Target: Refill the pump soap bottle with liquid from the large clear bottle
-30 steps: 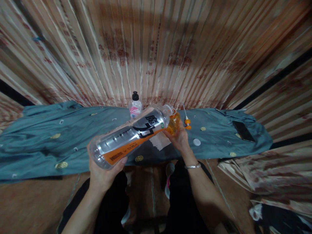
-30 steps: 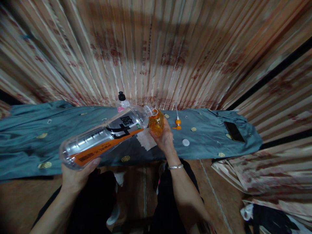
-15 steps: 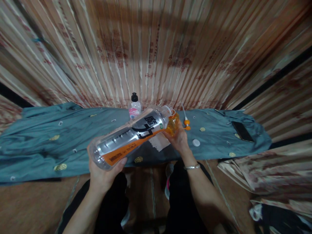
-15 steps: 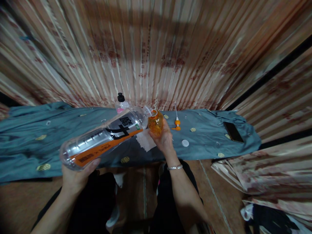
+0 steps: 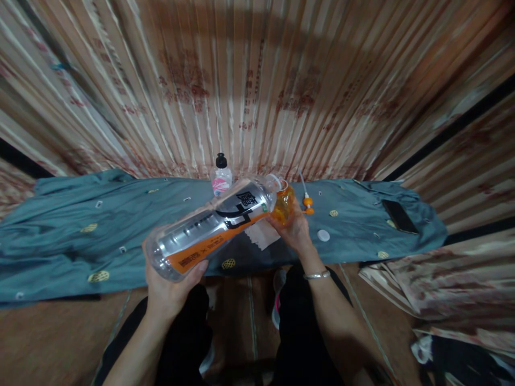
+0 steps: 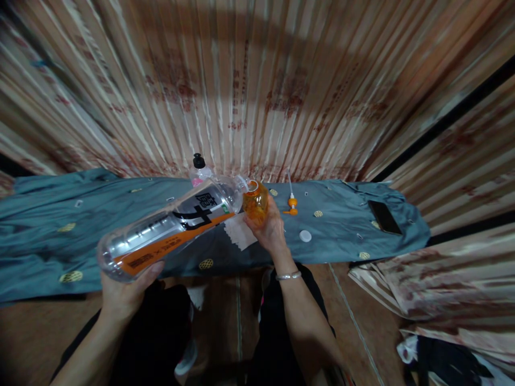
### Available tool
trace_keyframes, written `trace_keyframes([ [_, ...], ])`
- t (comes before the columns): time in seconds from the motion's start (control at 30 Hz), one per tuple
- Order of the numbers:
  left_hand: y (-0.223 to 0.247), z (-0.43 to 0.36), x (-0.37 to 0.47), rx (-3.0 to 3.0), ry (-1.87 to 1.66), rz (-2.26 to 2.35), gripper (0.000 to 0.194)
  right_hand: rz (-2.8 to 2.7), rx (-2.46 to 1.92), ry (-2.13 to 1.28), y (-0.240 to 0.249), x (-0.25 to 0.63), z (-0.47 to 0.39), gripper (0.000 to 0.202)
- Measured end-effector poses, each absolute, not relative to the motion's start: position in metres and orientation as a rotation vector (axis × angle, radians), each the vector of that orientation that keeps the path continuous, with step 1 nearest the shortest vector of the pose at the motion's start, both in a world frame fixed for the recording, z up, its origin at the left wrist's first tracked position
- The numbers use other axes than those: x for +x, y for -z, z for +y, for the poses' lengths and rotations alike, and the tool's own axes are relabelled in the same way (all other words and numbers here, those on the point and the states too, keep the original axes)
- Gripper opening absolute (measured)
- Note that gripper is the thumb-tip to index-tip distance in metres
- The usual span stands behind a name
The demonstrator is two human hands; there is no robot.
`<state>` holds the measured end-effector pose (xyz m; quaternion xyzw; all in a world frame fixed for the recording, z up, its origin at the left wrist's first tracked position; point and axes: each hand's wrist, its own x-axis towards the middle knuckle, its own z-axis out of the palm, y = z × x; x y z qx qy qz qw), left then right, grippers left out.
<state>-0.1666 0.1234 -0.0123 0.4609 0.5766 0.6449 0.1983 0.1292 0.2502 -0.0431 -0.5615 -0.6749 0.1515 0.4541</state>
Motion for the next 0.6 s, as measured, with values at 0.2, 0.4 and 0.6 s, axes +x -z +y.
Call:
trace_keyframes([
  [0.2,0.02,0.125,-0.181,1.345,-1.743,1.591,0.092,-1.67,-1.386,-0.389,0.043,0.13,0.25,0.09],
  [0.4,0.017,0.124,-0.18,1.304,-1.735,1.603,0.093,-1.683,-1.4,-0.39,0.044,0.132,0.251,0.091],
  [0.6,0.012,0.123,-0.171,1.244,-1.792,1.601,0.091,-1.672,-1.383,-0.387,0.043,0.13,0.251,0.09],
])
